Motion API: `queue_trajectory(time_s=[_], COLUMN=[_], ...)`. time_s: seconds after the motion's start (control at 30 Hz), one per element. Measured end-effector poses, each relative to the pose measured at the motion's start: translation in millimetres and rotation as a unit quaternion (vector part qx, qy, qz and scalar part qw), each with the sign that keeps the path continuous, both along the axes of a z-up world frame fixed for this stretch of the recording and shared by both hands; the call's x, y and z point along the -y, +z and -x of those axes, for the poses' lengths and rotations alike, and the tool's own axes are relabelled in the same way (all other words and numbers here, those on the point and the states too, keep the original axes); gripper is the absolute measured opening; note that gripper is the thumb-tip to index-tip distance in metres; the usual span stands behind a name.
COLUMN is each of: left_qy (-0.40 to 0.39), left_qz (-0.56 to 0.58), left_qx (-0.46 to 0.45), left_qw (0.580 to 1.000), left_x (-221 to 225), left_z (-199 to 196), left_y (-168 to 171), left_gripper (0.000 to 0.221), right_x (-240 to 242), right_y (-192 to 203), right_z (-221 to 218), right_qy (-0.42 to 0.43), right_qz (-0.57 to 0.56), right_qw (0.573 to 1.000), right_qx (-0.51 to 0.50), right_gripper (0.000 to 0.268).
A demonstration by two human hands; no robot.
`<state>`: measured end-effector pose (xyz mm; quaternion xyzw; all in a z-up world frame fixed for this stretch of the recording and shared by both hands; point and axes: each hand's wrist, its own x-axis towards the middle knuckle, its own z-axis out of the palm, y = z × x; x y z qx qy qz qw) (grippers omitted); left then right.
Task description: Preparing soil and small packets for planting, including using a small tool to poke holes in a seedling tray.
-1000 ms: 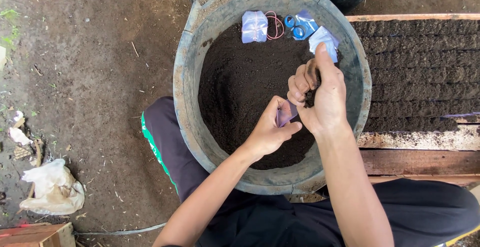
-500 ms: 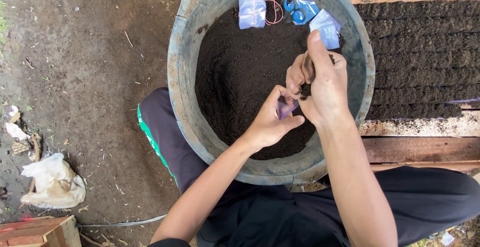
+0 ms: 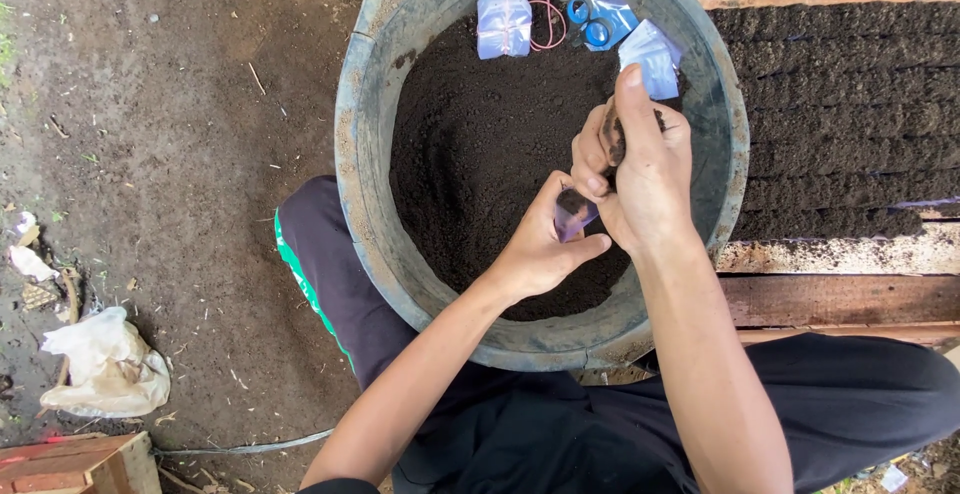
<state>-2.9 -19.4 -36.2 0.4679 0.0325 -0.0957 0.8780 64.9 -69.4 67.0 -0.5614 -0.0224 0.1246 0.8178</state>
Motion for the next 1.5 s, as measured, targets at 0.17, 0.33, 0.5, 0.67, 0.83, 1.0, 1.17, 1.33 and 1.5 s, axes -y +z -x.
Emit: queue_trajectory(time_s=[0.17,0.33,0.5,0.67,0.83,1.0,1.17,1.33,1.5], left_qy=[0.003,-0.002,-0.013,-0.022,0.007,0.048,0.05,-0.032,-0.033], left_qz=[-0.01,-0.034,-0.058,-0.052,-0.034,-0.007,0.0,-0.04,-0.042], left_qx=[-0.001,0.005,0.006,0.012,0.024,0.042,0.054,-0.055,-0.082], left_qw=[1.0,0.999,0.998,0.998,0.999,0.998,0.997,0.997,0.995], left_x=[2.2,-5.8,-6.9,-6.2,-5.0,2.3,5.1,-5.4,-6.0], left_z=[1.7,0.1,-0.2,-3.0,-2.3,-4.3,-3.4,-5.2,-4.3], left_y=[-6.5,8.9,14.5,26.1,19.1,25.3,17.8,44.8,49.8], left_gripper=[0.036,0.034,0.032,0.029,0.031,0.031,0.033,0.042,0.026], right_x=[-2.1,0.1,-1.5,1.4,-0.7,1.1,4.8,8.6,15.8], right_y=[14.1,2.8,12.5,0.0,2.1,-4.2,-2.2,35.5,23.0], right_z=[5.3,2.0,6.3,4.7,5.9,4.4,3.8,8.5,10.9], right_qy=[0.037,0.006,0.079,0.038,0.035,0.001,0.027,0.092,0.155], right_qz=[0.002,0.039,-0.015,0.025,0.016,-0.027,0.048,0.09,0.082], right_qw=[0.999,0.999,0.997,0.998,0.998,0.999,0.998,0.991,0.983], right_qx=[-0.001,0.024,0.016,0.041,0.048,-0.036,0.009,0.033,0.061], right_gripper=[0.057,0.057,0.056,0.06,0.057,0.061,0.061,0.059,0.045])
